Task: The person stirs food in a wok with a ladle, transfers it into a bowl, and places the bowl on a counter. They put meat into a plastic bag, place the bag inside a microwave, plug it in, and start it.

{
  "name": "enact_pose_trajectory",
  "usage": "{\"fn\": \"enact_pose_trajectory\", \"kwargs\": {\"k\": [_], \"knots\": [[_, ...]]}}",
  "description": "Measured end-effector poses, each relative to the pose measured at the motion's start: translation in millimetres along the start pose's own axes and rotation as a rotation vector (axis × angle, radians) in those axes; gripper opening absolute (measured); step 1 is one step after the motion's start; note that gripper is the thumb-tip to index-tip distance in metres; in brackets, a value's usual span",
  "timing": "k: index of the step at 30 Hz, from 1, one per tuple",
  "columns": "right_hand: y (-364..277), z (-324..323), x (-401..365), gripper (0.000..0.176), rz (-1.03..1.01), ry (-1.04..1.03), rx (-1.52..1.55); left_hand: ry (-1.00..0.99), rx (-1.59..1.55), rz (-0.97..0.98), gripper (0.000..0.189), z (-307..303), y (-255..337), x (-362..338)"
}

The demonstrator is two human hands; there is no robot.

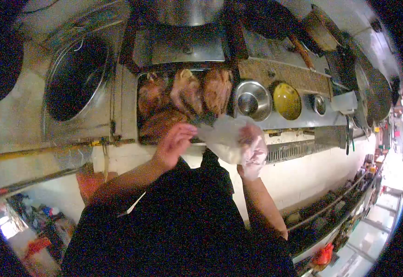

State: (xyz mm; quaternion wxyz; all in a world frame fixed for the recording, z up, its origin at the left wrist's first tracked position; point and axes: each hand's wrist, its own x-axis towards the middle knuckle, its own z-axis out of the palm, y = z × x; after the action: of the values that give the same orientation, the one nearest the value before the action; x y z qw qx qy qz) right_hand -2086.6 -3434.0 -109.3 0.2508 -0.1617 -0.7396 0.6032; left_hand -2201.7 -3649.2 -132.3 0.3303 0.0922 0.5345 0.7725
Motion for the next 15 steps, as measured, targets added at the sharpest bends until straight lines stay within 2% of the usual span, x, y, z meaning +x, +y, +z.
{"fn": "enact_pose_trajectory", "kwargs": {"k": [2, 3, 4, 6, 7, 8, 9, 10, 11, 12, 13, 14, 15], "knots": [[-6.6, 0.4, 19.5, 0.049, -0.057, -0.153, -0.225, -0.076, 0.735, 0.297, 0.07, 38.5, 24.5, 0.6], [5.7, -8.1, 32.1, 0.048, -0.221, -0.216, -0.421, -0.05, 0.743, 0.293, 0.07, 53.9, 19.5, 6.9], [12.4, -15.3, 37.0, 0.048, -0.225, -0.231, -0.404, 0.052, 0.816, 0.27, 0.069, 69.5, 12.8, 13.7], [11.6, -21.5, 51.7, 0.049, -0.048, -0.478, -0.386, 0.18, 0.893, 0.242, 0.069, 84.4, 1.8, 31.1], [-4.6, -31.4, 65.9, 0.045, -0.24, -0.592, -0.496, 0.111, 0.973, 0.282, 0.064, 82.8, -4.4, 40.4], [-11.6, -34.2, 71.2, 0.045, -0.24, -0.624, -0.474, 0.043, 1.048, 0.31, 0.058, 78.5, -16.5, 47.5], [-14.3, -37.5, 74.2, 0.042, -0.167, -0.617, -0.262, -0.05, 1.028, 0.244, 0.042, 76.0, -33.3, 64.3], [-18.4, -40.8, 78.6, 0.039, -0.087, -0.603, -0.057, -0.017, 1.03, 0.221, 0.042, 74.8, -50.9, 59.6], [-25.6, -45.4, 88.2, 0.04, -0.008, -0.59, -0.232, 0.047, 0.94, 0.183, 0.035, 90.1, -21.5, 54.5], [7.3, -61.2, 99.9, 0.04, -0.01, -0.615, -0.222, 0.107, 0.849, 0.153, 0.028, 99.3, -5.5, 52.1], [64.5, -85.8, 115.4, 0.043, -0.118, -0.624, -0.482, 0.17, 0.799, 0.296, 0.025, 102.9, -7.7, 51.0], [96.3, -97.9, 127.8, 0.046, -0.232, -0.621, -0.743, 0.188, 0.799, 0.292, 0.025, 105.5, -3.2, 48.3], [85.8, -96.1, 140.5, 0.046, -0.238, -0.635, -0.737, 0.119, 0.758, 0.15, 0.027, 107.3, 7.2, 43.3]]}}
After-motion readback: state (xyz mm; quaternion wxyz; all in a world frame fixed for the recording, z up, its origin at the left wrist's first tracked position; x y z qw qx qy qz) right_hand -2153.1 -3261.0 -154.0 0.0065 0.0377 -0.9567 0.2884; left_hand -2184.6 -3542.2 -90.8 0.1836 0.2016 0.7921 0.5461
